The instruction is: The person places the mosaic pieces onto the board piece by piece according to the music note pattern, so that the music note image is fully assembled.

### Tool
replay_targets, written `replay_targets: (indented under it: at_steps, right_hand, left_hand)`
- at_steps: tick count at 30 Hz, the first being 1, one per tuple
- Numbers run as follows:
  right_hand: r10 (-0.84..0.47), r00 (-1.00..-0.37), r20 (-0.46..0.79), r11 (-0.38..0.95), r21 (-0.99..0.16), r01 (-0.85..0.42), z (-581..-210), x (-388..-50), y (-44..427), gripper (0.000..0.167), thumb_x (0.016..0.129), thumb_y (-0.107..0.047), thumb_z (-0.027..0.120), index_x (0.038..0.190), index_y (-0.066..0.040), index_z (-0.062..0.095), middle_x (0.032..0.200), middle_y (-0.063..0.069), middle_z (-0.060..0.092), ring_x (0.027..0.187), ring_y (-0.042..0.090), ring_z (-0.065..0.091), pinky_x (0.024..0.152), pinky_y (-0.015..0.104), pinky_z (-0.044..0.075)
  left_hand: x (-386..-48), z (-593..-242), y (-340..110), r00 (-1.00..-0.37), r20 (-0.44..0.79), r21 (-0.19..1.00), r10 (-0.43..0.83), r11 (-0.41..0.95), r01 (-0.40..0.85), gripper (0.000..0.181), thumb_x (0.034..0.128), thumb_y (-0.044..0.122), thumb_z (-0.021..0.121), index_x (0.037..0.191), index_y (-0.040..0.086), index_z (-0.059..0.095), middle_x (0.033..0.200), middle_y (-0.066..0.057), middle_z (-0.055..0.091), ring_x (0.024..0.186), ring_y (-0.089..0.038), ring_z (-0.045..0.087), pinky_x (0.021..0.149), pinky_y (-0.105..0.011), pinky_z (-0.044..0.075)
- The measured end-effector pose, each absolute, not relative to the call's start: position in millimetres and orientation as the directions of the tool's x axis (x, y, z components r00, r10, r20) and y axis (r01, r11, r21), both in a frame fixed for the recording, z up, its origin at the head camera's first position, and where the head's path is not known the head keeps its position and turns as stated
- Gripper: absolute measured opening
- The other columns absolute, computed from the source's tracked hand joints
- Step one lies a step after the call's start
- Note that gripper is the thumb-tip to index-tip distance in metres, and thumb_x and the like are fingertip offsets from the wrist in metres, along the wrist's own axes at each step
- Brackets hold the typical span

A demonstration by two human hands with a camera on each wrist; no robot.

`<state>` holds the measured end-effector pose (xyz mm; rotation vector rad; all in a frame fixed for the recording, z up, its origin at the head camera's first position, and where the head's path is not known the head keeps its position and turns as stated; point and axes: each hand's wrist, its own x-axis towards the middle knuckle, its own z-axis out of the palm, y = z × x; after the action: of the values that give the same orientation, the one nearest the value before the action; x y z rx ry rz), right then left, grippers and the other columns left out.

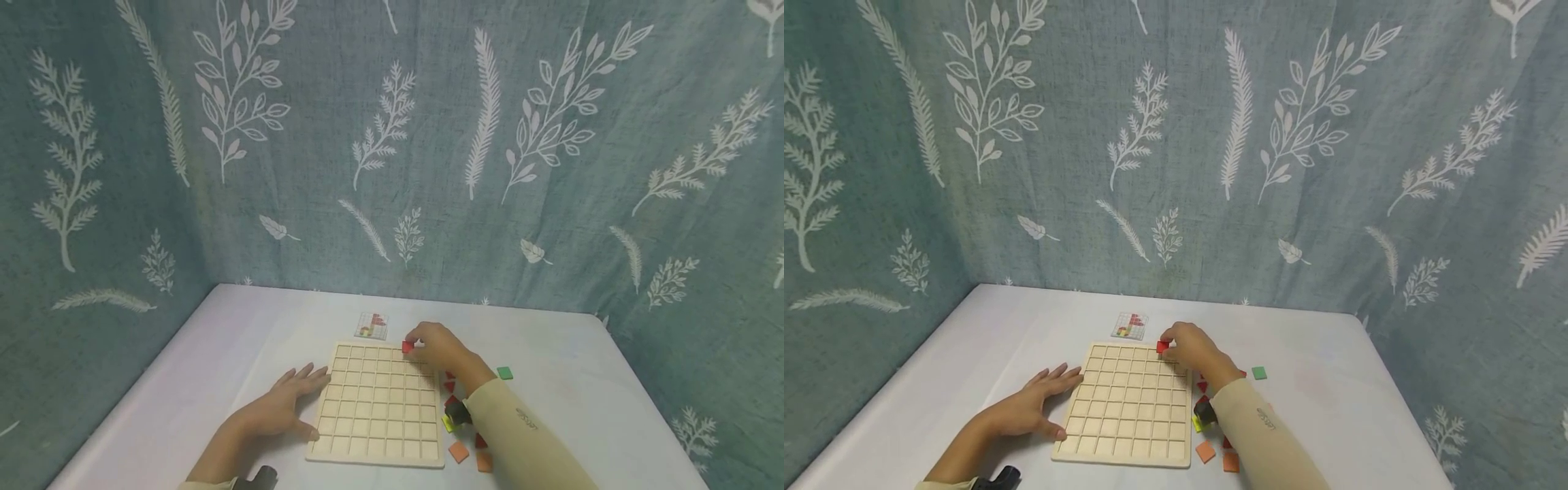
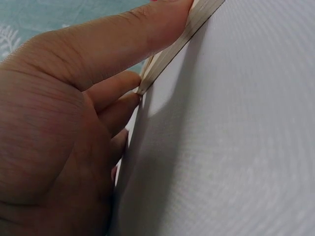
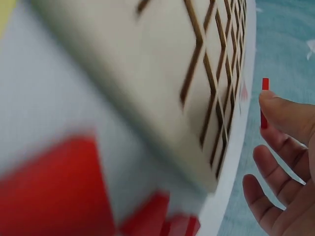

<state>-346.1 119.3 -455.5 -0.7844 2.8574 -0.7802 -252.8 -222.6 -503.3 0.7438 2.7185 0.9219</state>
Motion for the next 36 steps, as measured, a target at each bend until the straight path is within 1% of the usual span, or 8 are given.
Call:
replay_targets:
  at_steps: [3, 7, 11, 15, 22, 28, 32, 36]
  right_hand:
    - [-0.513, -0.857, 0.044, 0.727, -0.508, -0.461, -460, -344, 109, 0.028, 0.087, -0.022, 0.074, 0.111, -0.009, 0.072, 0.104, -0.003, 0.065, 0.104, 0.021, 0.060, 0.092, 0.038, 0.051]
    - [-0.520, -0.853, 0.041, 0.734, -0.489, -0.471, -465, -344, 102, 0.025, 0.087, -0.019, 0.073, 0.111, -0.010, 0.073, 0.101, -0.004, 0.065, 0.100, 0.019, 0.061, 0.088, 0.035, 0.052]
    - [-0.531, -0.846, 0.039, 0.720, -0.506, -0.475, -467, -347, 97, 0.025, 0.087, -0.017, 0.074, 0.111, -0.010, 0.073, 0.104, -0.003, 0.066, 0.102, 0.019, 0.061, 0.088, 0.035, 0.053]
    - [-0.541, -0.841, 0.022, 0.711, -0.522, -0.471, -465, -349, 91, 0.024, 0.088, -0.018, 0.073, 0.111, -0.011, 0.073, 0.107, -0.003, 0.066, 0.106, 0.019, 0.061, 0.091, 0.035, 0.052]
    - [-0.547, -0.837, 0.006, 0.732, -0.481, -0.482, -464, -352, 81, 0.024, 0.086, -0.019, 0.075, 0.109, -0.011, 0.074, 0.106, -0.003, 0.067, 0.106, 0.020, 0.061, 0.092, 0.035, 0.051]
    - [-0.557, -0.830, -0.008, 0.748, -0.440, -0.497, -465, -354, 79, 0.025, 0.087, -0.018, 0.074, 0.111, -0.010, 0.074, 0.105, -0.001, 0.068, 0.104, 0.020, 0.061, 0.092, 0.035, 0.051]
    - [-0.567, -0.824, -0.006, 0.744, -0.432, -0.509, -465, -355, 76, 0.026, 0.087, -0.019, 0.073, 0.112, -0.010, 0.073, 0.106, -0.002, 0.067, 0.105, 0.019, 0.061, 0.093, 0.034, 0.050]
    - [-0.569, -0.822, -0.009, 0.743, -0.435, -0.509, -464, -354, 74, 0.025, 0.087, -0.019, 0.073, 0.110, -0.011, 0.074, 0.105, -0.004, 0.067, 0.104, 0.018, 0.061, 0.093, 0.033, 0.050]
  left_hand:
    - [-251, -505, -222, -0.859, -0.014, 0.613, 0.512, 0.683, 0.397, 0.109, 0.0581, 0.054, 0.082, 0.147, 0.007, 0.042, 0.156, -0.014, 0.030, 0.145, -0.039, 0.010, 0.115, -0.058, -0.002]
    - [-249, -506, -220, -0.855, -0.010, 0.612, 0.519, 0.679, 0.405, 0.109, 0.0588, 0.055, 0.081, 0.148, 0.006, 0.041, 0.156, -0.012, 0.030, 0.145, -0.039, 0.011, 0.115, -0.058, -0.001]
    - [-248, -505, -218, -0.859, -0.008, 0.611, 0.513, 0.682, 0.401, 0.109, 0.0592, 0.055, 0.081, 0.148, 0.007, 0.041, 0.156, -0.011, 0.030, 0.146, -0.038, 0.011, 0.115, -0.058, -0.001]
    - [-248, -504, -218, -0.867, -0.022, 0.610, 0.498, 0.693, 0.384, 0.108, 0.0584, 0.054, 0.082, 0.148, 0.008, 0.042, 0.156, -0.010, 0.030, 0.146, -0.037, 0.011, 0.116, -0.057, -0.001]
    - [-251, -504, -218, -0.877, -0.033, 0.611, 0.479, 0.704, 0.362, 0.109, 0.0569, 0.053, 0.083, 0.148, 0.009, 0.042, 0.156, -0.009, 0.031, 0.146, -0.037, 0.011, 0.115, -0.058, -0.002]
    - [-251, -502, -217, -0.875, -0.034, 0.600, 0.482, 0.710, 0.368, 0.110, 0.0559, 0.054, 0.082, 0.148, 0.009, 0.042, 0.156, -0.009, 0.032, 0.146, -0.037, 0.012, 0.116, -0.057, -0.001]
    - [-252, -501, -219, -0.876, -0.027, 0.598, 0.481, 0.710, 0.372, 0.111, 0.0551, 0.055, 0.082, 0.148, 0.009, 0.042, 0.155, -0.009, 0.032, 0.146, -0.037, 0.012, 0.116, -0.057, -0.001]
    - [-252, -502, -222, -0.867, -0.012, 0.594, 0.499, 0.701, 0.395, 0.111, 0.0568, 0.055, 0.082, 0.148, 0.008, 0.041, 0.156, -0.009, 0.031, 0.146, -0.037, 0.012, 0.116, -0.057, -0.001]
